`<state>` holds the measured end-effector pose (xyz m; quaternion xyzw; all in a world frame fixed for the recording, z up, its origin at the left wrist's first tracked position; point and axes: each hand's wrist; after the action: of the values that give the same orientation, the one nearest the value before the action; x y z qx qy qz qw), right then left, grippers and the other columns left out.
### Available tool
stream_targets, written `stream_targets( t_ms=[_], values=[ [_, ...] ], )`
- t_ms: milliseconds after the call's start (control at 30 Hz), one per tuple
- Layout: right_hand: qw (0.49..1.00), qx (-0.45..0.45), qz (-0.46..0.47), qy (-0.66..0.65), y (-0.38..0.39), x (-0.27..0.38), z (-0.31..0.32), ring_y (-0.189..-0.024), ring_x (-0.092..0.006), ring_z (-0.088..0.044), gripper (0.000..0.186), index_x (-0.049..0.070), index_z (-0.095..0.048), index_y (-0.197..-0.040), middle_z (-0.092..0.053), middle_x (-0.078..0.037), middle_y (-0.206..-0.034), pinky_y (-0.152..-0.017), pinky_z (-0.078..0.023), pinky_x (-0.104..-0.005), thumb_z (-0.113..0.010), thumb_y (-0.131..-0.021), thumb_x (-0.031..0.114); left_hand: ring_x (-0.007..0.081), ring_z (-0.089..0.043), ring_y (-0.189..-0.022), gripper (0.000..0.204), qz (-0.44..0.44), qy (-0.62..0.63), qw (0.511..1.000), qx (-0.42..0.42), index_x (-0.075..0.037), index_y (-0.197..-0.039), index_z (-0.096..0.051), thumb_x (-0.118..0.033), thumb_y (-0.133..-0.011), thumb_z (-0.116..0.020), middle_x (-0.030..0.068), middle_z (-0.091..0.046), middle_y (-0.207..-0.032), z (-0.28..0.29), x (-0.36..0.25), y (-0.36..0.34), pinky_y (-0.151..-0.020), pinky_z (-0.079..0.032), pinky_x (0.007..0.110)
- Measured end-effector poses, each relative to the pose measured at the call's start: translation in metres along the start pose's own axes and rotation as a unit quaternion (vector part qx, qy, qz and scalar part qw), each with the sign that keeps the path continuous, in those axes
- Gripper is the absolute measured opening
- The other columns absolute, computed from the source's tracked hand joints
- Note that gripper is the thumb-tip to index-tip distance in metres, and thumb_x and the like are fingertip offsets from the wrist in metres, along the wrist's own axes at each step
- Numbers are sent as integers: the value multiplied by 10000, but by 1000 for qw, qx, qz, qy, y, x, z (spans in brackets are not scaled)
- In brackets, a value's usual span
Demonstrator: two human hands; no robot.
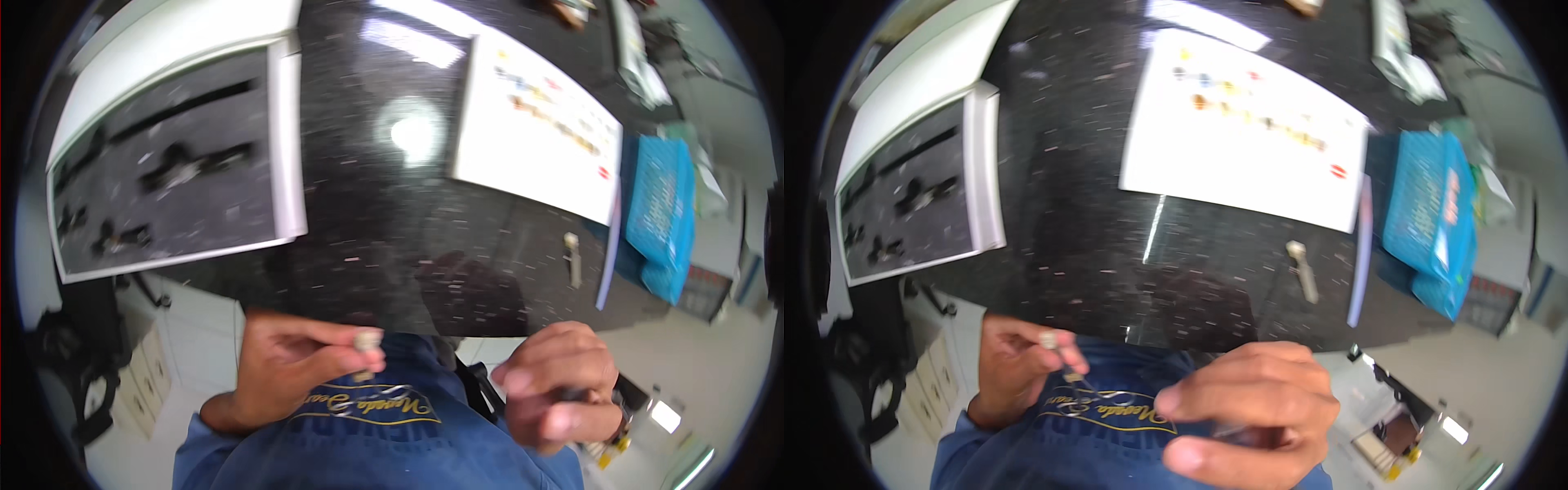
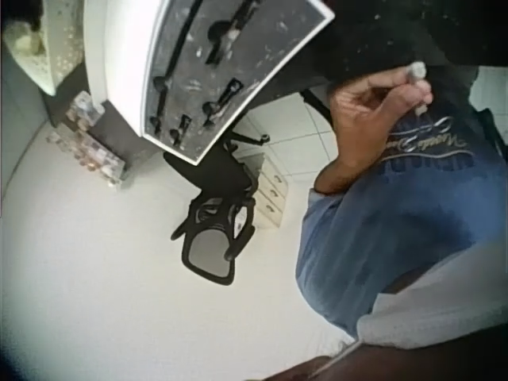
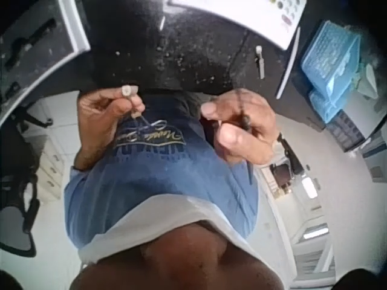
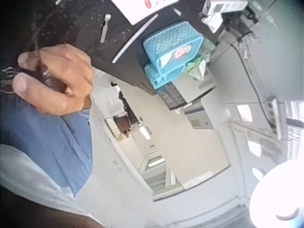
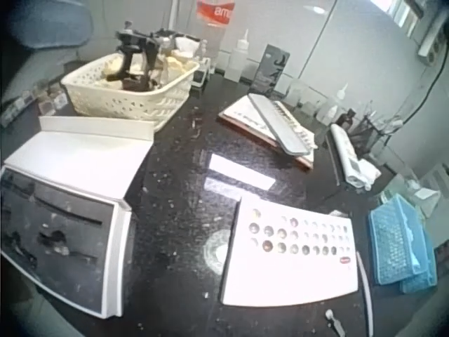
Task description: Applying characterization stains to a dental crown at a laboratory bench using a brush and stain palette.
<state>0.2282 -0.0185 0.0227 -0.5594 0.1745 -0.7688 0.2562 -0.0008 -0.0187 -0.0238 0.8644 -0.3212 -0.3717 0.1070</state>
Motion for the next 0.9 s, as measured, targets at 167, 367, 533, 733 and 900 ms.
stream_targets(
  t_ms=[167,367,533,733,900],
  values=[
    [863,-76,-110,487,15,9,38,-641,-228,-598,226,34,-622,-929,-624,-133,-793,-583,-480,-304,-688,-713,22,213,-651,-811,165,-32,-122,990,60,82,-935,-628,99,-771,-612,211,-648,-886,-3,9,-4,-766,-528,308],
    [796,26,-142,587,16,8,45,-663,-195,-548,209,65,-658,-845,-590,-57,-750,-528,-436,-296,-741,-653,76,196,-641,-844,160,-5,-234,971,57,54,-916,-653,93,-763,-625,184,-649,-916,-26,33,-10,-765,-509,271],
    [828,-53,-74,553,32,27,44,-621,-205,-542,222,54,-632,-818,-583,-66,-719,-522,-429,-304,-705,-621,-18,174,-636,-851,150,36,-214,974,71,64,-958,-633,35,-813,-608,157,-649,-923,-33,58,-23,-764,-519,244],
    [979,-21,-113,170,112,53,24,-624,-182,-591,142,46,-563,-800,-611,-80,-744,-534,-486,-274,-665,-705,20,169,-644,-815,189,140,-221,963,65,29,-1007,-615,-74,-850,-600,128,-651,-920,-31,79,-31,-717,-535,266],
    [947,-177,-251,94,158,20,-18,-715,-182,-623,86,2,-544,-818,-629,-138,-832,-617,-515,-280,-612,-811,55,169,-646,-817,200,155,-252,953,69,23,-1015,-612,-87,-849,-607,121,-653,-920,-26,98,-40,-698,-534,256]
  ],
)
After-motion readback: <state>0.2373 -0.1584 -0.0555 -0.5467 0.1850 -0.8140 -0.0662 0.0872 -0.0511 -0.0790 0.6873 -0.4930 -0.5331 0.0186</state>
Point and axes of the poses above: each hand's wrist, its own y-axis away from the middle knuckle, its own z-axis out of the back of the hand, x = y × z
